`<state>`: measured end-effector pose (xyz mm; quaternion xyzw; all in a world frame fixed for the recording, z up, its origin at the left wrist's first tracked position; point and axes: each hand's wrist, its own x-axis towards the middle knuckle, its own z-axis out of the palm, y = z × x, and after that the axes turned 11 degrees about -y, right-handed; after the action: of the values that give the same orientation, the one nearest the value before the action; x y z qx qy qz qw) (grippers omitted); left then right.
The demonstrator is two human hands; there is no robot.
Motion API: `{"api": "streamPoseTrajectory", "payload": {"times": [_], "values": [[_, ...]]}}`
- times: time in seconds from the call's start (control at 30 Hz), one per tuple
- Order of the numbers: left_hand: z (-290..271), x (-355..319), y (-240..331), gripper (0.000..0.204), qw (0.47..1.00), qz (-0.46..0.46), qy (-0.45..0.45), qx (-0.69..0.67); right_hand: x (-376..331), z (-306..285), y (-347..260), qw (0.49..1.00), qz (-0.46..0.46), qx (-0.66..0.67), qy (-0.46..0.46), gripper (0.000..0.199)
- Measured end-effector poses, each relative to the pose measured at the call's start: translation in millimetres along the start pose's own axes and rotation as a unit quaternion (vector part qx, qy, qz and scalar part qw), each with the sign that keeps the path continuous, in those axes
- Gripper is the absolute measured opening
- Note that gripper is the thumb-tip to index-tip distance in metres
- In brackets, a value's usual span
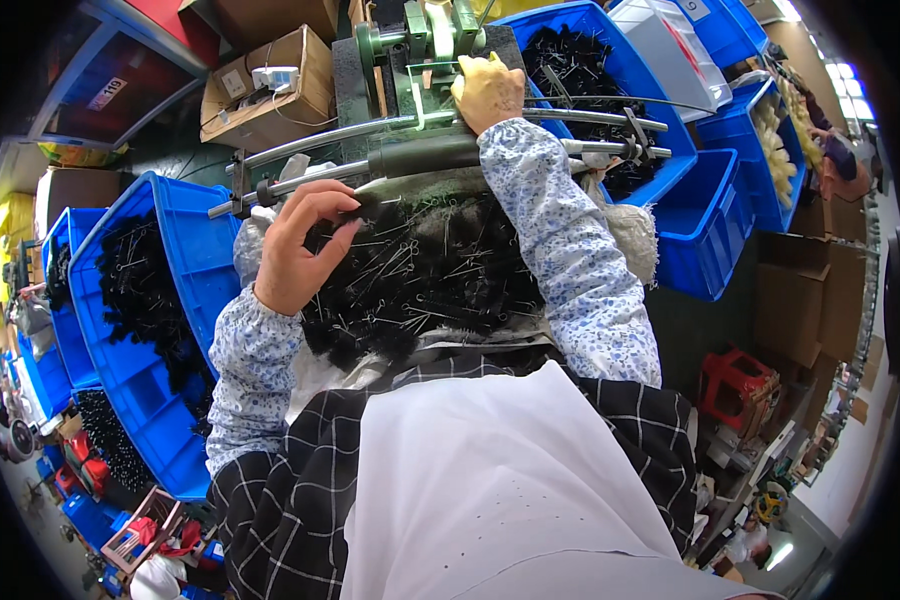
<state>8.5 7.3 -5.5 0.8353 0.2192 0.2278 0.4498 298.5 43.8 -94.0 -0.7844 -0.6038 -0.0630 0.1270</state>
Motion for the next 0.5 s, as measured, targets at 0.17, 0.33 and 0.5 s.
{"api": "streamPoseTrajectory", "payload": {"times": [0.17, 0.33, 0.5], "values": [[-10, -8, -8, 0.021, 0.999, 0.001, 0.032, 0.024, -3, -4, 44, 1.0, 0.007, -0.029, 0.008, 0.018], [-12, -7, -18, 0.02, 0.998, -0.032, 0.044, -0.044, 9, -24, 89, 0.981, 0.105, 0.009, -0.164, 0.027], [-5, 3, -19, 0.019, 0.997, -0.037, 0.019, -0.071, 17, -25, 113, 0.985, 0.056, -0.091, -0.138, 0.024]]}}
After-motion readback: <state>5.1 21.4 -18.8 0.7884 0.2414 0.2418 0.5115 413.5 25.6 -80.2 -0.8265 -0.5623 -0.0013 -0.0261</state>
